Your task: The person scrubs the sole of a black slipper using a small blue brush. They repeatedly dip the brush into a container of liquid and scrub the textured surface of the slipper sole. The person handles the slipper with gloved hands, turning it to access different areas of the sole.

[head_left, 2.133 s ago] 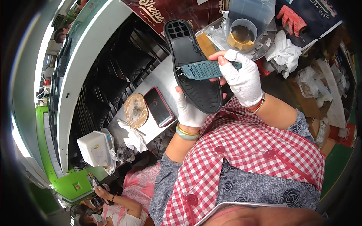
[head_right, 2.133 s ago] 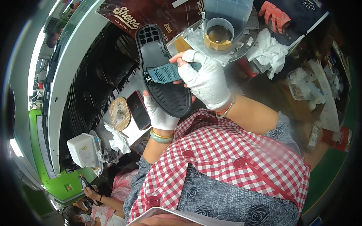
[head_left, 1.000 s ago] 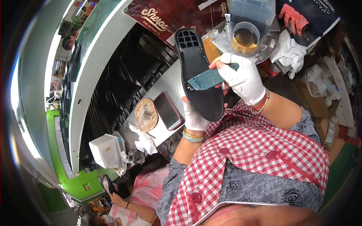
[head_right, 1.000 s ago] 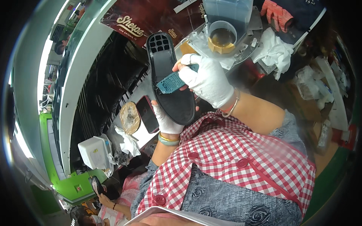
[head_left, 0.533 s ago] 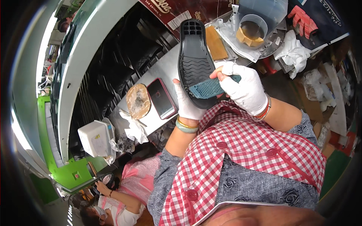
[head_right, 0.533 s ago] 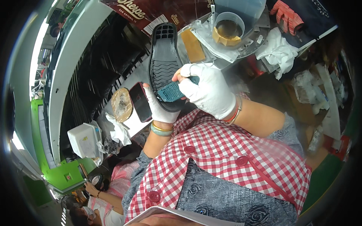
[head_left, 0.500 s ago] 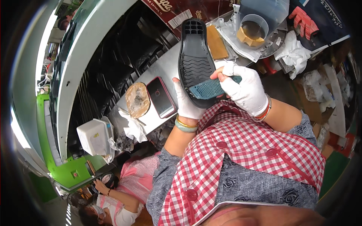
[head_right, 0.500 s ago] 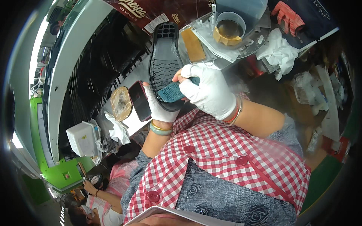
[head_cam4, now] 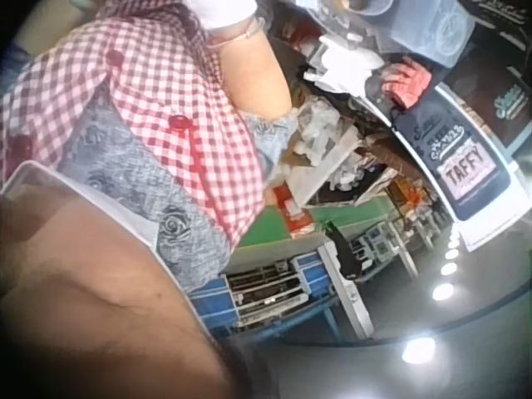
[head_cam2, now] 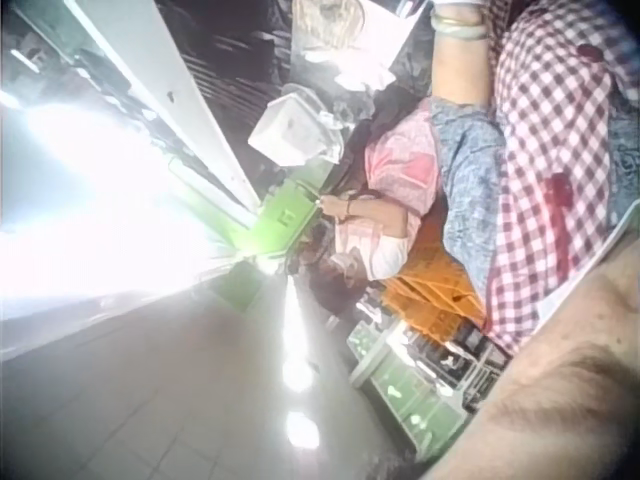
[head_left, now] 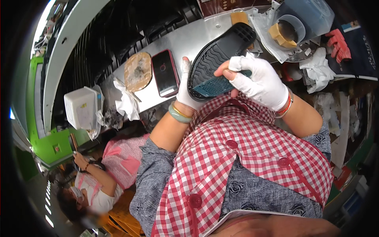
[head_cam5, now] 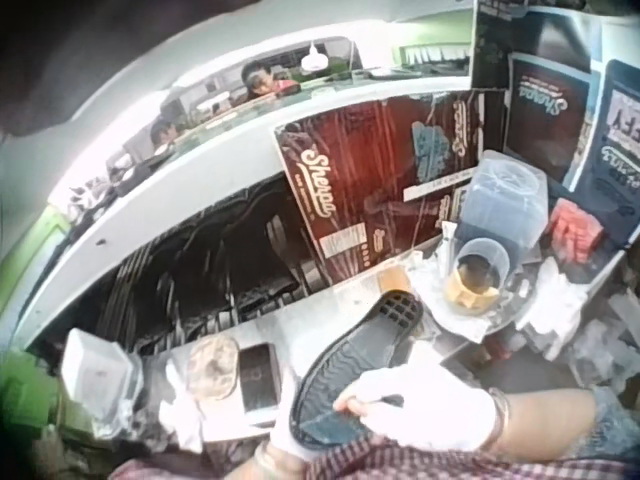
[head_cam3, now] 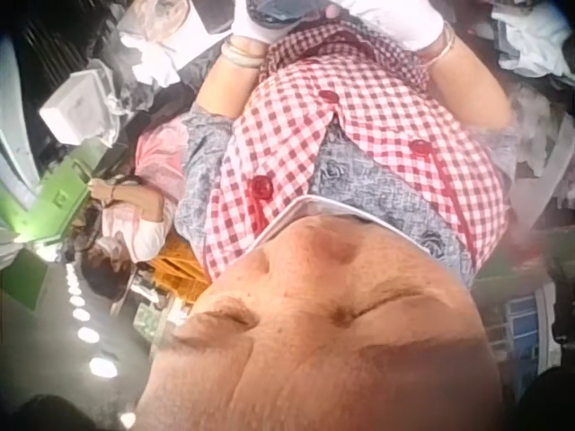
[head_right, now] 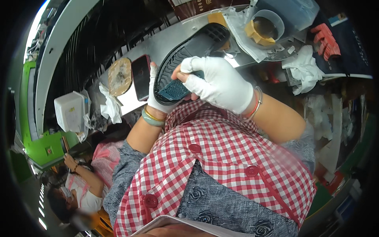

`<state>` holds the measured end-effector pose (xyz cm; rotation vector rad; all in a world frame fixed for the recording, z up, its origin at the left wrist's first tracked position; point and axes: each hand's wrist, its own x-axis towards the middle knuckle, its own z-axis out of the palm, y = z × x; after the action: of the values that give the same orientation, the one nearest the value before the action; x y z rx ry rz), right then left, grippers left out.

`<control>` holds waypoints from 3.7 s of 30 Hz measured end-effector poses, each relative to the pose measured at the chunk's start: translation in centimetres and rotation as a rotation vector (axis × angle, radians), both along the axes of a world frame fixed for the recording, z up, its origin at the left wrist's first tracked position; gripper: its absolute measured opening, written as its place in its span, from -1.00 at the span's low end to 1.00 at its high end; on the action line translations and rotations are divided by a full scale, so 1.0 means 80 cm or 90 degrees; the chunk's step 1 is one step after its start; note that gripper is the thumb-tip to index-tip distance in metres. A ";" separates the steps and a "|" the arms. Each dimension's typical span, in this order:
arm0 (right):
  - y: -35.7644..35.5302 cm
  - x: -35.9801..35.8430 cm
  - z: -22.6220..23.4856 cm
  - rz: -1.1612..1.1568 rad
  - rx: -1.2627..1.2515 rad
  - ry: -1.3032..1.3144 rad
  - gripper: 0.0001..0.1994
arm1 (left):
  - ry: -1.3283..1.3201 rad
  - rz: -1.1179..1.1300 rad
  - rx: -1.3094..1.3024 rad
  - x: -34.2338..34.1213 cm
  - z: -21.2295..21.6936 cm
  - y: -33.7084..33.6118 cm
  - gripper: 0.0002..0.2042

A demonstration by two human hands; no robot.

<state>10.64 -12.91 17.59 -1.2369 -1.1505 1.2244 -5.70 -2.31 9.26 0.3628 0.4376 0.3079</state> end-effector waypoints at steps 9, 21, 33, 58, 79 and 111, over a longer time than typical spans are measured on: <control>0.062 -0.021 -0.005 0.134 -0.062 0.119 -0.78 | 0.022 -0.074 -0.017 -0.036 -0.013 0.062 -0.28; 0.109 0.007 -0.026 0.095 -0.063 -0.021 -0.71 | 0.055 -0.243 -0.160 -0.031 -0.025 0.162 -0.30; 0.098 0.051 -0.028 0.090 -0.085 -0.075 -0.73 | 0.139 -0.283 -0.066 -0.019 -0.007 0.182 -0.52; 0.039 0.051 -0.008 -0.176 0.061 -0.008 -0.77 | -0.077 -0.129 -0.060 -0.004 0.005 0.096 -0.29; 0.067 0.063 -0.048 -0.292 0.049 -0.190 -0.85 | -0.054 0.042 -0.034 0.022 -0.007 0.074 -0.37; -0.026 0.064 -0.032 -0.692 0.315 -0.098 -0.70 | 1.095 0.463 1.499 0.059 0.284 0.398 -0.51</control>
<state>15.75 -14.99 15.01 -1.2754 -0.6209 0.0276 -1.00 29.57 31.99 2.9285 1.7878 1.1363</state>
